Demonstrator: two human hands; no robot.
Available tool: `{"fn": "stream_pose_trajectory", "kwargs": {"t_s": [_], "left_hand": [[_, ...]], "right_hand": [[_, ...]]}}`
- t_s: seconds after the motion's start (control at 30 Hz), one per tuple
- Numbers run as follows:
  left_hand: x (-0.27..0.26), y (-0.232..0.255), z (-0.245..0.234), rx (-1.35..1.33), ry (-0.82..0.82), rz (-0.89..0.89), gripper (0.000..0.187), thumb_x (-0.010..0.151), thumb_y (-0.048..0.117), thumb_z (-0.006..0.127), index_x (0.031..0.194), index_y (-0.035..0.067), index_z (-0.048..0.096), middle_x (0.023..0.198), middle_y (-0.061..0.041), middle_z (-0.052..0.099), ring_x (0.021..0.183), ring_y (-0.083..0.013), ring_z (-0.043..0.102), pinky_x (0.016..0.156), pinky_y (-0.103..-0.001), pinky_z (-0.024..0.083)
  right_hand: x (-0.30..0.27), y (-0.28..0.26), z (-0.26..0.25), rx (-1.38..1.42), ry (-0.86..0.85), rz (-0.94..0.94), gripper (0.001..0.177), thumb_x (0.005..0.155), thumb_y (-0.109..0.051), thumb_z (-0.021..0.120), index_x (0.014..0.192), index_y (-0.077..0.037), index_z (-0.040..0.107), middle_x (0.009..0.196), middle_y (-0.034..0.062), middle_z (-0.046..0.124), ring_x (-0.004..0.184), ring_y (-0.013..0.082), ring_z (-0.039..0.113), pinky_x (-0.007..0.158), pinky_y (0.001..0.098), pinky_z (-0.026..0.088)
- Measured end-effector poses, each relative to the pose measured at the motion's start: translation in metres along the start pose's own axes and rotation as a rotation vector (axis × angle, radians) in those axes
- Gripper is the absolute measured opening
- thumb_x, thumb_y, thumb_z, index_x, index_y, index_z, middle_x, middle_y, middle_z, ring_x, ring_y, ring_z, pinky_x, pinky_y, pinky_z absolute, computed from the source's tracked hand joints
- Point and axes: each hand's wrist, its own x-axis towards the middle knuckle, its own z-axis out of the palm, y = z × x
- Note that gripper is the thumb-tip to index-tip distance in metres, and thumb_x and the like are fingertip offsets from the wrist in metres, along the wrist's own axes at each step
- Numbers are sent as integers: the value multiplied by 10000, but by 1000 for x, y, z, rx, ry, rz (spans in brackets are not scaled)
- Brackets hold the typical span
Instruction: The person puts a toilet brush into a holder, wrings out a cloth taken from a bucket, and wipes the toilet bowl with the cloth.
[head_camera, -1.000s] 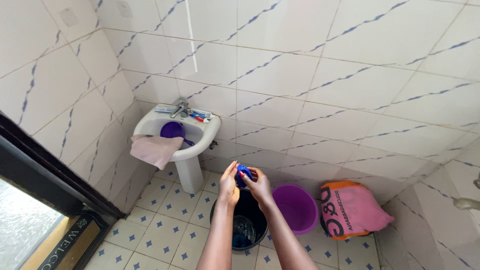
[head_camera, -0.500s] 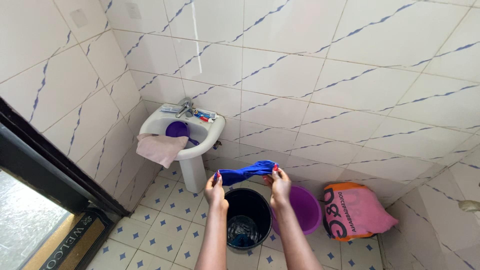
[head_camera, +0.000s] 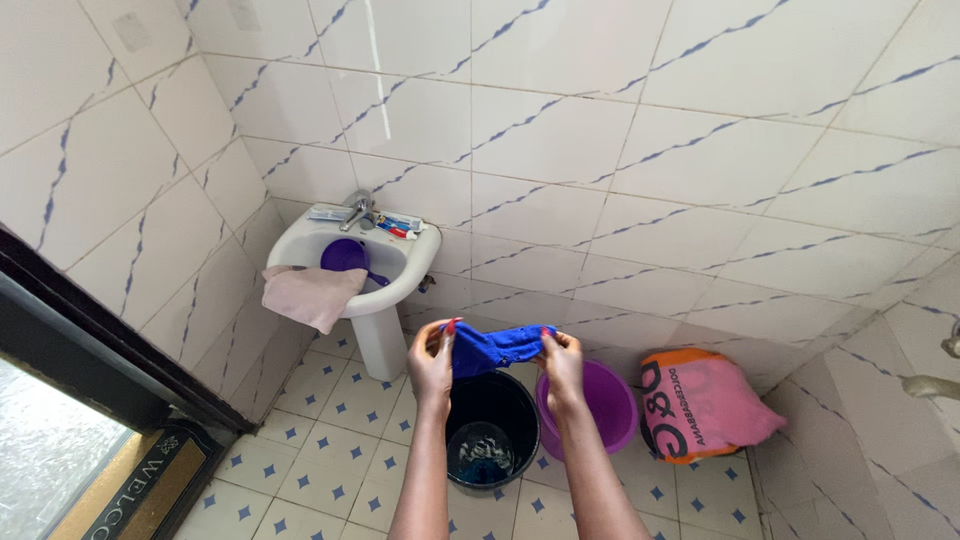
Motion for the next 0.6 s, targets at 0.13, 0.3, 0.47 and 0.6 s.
{"fn": "stream_pose_trajectory", "kwargs": {"t_s": [0.13, 0.3, 0.47, 0.6], "left_hand": [[-10, 32, 15, 50, -176, 195, 165, 950, 148, 724, 1099, 106, 782, 972, -42, 773, 881, -115, 709, 793, -289, 564], [-19, 59, 18, 136, -364, 199, 360, 909, 56, 705, 1233, 205, 746, 985, -3, 789, 851, -86, 719, 744, -270, 595], [-13, 63, 13, 104, -410, 274, 375, 913, 39, 718, 1263, 172, 748, 1021, -34, 806, 876, -103, 728, 773, -274, 605], [-7, 59, 8, 104, -396, 240, 331, 917, 70, 706, 1235, 144, 761, 1023, -42, 809, 894, -109, 757, 781, -272, 612]], "right_hand": [[-39, -30, 23, -573, 8, -133, 595, 964, -383, 690, 1438, -79, 500, 1386, 110, 463, 1313, 235, 456, 1066, 398, 411], [-55, -54, 40, -282, -470, -66, 686, 960, -562, 556, 1447, -78, 561, 1386, 88, 655, 1317, 171, 556, 1120, 336, 401], [-61, -47, 38, -386, -588, -13, 674, 998, -568, 497, 1480, -100, 545, 1394, 24, 650, 1317, 75, 522, 1104, 266, 370], [-55, -44, 36, -293, -645, -101, 470, 1004, -357, 650, 1308, -1, 700, 1094, 27, 744, 983, 76, 644, 871, 252, 532]]}}
